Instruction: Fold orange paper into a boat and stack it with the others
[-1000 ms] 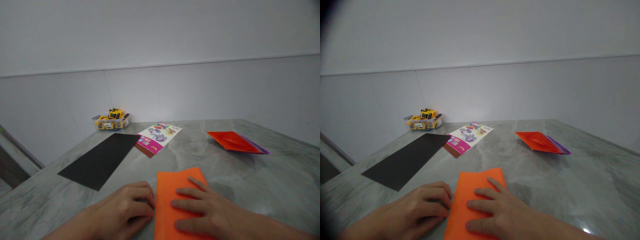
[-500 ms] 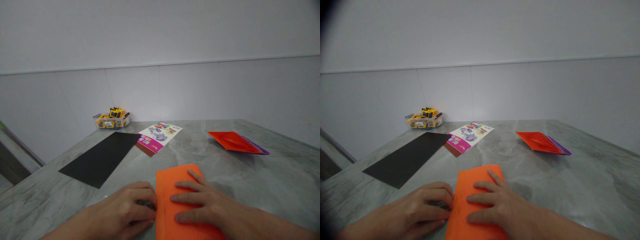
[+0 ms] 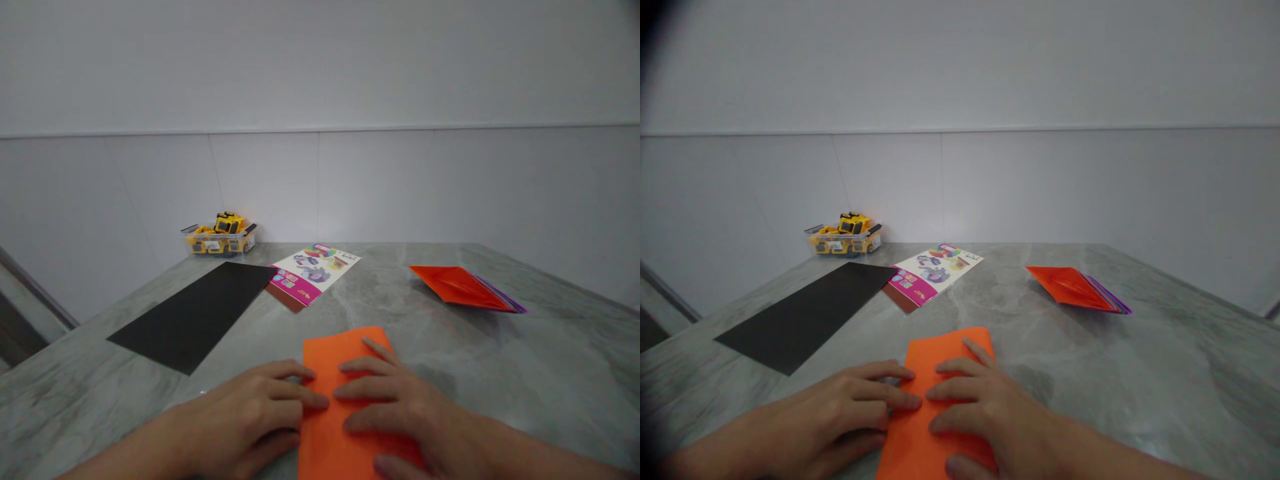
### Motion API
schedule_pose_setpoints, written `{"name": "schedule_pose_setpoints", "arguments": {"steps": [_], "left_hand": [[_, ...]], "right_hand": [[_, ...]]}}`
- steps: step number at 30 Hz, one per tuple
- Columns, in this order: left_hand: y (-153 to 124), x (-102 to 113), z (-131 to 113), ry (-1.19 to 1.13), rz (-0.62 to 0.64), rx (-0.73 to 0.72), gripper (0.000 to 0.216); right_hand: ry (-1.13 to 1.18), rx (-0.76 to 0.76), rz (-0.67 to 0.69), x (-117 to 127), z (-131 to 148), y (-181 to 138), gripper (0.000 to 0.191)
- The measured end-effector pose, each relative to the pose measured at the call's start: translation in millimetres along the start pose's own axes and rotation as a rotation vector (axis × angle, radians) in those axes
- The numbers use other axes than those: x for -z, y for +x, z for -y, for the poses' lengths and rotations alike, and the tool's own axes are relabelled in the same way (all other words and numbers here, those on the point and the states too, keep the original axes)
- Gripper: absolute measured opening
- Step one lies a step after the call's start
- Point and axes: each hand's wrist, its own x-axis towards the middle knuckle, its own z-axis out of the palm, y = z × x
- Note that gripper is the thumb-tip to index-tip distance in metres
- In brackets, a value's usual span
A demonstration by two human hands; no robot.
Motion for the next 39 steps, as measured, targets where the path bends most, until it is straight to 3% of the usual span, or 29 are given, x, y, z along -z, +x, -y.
{"name": "schedule_pose_setpoints", "arguments": {"steps": [3, 5, 11, 19, 27, 39], "left_hand": [[-0.1, 2.1, -0.5, 0.002, 0.021, 0.031, 0.029], [-1.3, 3.0, 0.5, 0.005, 0.040, 0.036, 0.027], [-7.2, 2.2, 2.6, -0.022, 0.015, 0.016, 0.023], [-1.1, 1.5, -4.5, -0.045, -0.001, -0.066, 0.027], [-9.7, -5.6, 17.6, 0.214, 0.014, -0.052, 0.017], [-11.6, -10.3, 24.8, 0.210, 0.027, -0.096, 0.019]], "right_hand": [[-0.086, -0.122, -0.278, -16.1, -5.4, -5.2, 0.027], [-0.095, -0.194, -0.346, -24.8, -8.8, -7.8, 0.029], [0.007, -0.216, -0.281, -27.5, -5.1, -9.0, 0.035], [-0.031, -0.161, -0.371, -27.7, 5.4, -10.5, 0.031], [0.016, -0.234, -0.276, -27.7, -0.2, -8.6, 0.033], [0.038, -0.247, -0.156, -25.2, -2.2, -1.7, 0.038]]}}
